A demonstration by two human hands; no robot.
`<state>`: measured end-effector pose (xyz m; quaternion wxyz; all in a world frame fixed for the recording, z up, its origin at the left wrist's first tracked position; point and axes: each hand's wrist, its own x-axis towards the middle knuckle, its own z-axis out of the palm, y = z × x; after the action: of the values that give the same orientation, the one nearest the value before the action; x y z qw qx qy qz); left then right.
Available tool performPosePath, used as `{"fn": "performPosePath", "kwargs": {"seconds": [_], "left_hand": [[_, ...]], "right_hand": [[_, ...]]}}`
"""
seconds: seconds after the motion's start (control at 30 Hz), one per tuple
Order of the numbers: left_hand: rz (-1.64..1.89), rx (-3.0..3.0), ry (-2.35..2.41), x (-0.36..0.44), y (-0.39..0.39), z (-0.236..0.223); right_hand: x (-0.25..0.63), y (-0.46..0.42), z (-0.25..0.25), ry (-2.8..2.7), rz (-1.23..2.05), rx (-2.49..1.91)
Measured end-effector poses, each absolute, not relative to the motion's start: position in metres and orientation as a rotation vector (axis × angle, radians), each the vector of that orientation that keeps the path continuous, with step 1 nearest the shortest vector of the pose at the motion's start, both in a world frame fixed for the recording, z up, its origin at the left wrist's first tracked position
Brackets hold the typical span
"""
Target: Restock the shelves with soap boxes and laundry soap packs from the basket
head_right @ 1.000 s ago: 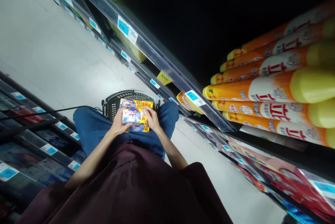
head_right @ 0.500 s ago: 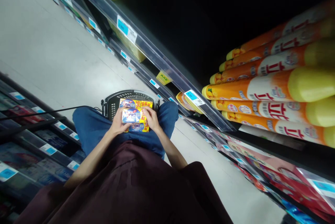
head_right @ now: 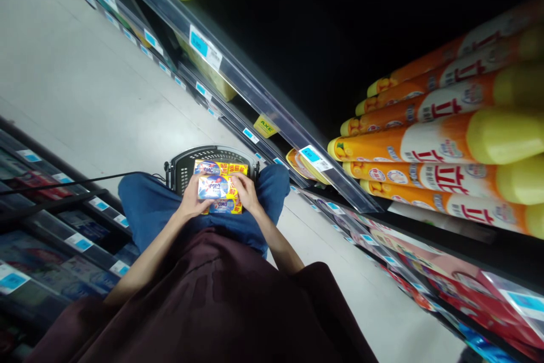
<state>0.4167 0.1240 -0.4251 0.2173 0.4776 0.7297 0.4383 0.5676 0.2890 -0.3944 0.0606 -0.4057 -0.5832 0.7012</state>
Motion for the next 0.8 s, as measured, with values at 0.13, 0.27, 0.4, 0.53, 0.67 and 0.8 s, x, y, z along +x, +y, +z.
{"fn": "performPosePath", "kwargs": {"seconds": [0.13, 0.27, 0.4, 0.53, 0.67, 0.8], "left_hand": [[1.232, 1.298, 2.030, 0.416, 0.124, -0.425], [1.236, 1.283, 2.019, 0.416, 0.124, -0.425], [1.189, 1.262, 2.020, 0.417, 0.124, -0.426], [1.193, 1.278, 2.024, 0.417, 0.122, -0.431], [1.210, 1.309, 2.034, 0.417, 0.119, -0.435], [1.219, 1.293, 2.018, 0.417, 0.119, -0.432]], "right_hand": [[0.576, 0.293, -0.395, -1.655, 2.382, -1.111], [0.581, 0.296, -0.395, -1.667, 2.497, -0.875], [0.577, 0.292, -0.391, -1.665, 2.430, -0.847], [0.577, 0.287, -0.389, -1.697, 2.322, -0.865], [0.582, 0.284, -0.399, -1.674, 2.286, -0.964], [0.584, 0.284, -0.406, -1.605, 2.292, -1.092]]}}
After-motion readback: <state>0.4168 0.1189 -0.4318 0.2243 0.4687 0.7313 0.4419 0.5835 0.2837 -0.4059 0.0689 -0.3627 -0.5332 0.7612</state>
